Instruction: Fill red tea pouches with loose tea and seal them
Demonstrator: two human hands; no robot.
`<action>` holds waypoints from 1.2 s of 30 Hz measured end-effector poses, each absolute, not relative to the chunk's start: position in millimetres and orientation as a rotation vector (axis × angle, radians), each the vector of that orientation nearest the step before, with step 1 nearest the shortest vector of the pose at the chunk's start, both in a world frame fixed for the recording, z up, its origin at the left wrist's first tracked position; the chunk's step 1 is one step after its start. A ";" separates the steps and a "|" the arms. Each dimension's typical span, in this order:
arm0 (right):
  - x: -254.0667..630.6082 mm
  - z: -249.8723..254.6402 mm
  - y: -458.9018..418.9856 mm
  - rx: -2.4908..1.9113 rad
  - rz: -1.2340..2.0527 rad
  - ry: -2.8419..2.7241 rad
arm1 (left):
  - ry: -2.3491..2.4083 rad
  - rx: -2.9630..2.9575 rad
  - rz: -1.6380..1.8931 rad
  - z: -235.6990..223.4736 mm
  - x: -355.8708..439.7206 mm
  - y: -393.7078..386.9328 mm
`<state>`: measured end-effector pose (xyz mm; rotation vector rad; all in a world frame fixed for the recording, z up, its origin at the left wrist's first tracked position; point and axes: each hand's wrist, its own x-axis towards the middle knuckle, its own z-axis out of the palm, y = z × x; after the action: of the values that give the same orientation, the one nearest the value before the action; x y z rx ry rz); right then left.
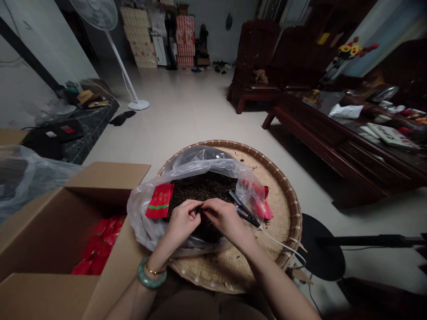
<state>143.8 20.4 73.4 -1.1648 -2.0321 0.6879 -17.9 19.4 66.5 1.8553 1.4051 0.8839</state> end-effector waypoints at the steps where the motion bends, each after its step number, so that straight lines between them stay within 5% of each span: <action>1: 143.8 73.1 20.3 -1.163 0.682 -2.047 | 1.404 1.854 0.886 66.2 -17.6 19.3; 28: 148.0 88.1 13.7 -1.051 0.781 -2.049 | 1.375 1.865 0.892 63.9 -16.0 18.5; 36: 149.4 85.0 10.2 -1.379 0.480 -2.394 | 1.354 1.838 0.894 62.0 -18.0 16.6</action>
<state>149.4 10.2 85.0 -1.3792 -2.3940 0.4799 -18.0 16.6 62.0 1.8384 1.3537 0.8936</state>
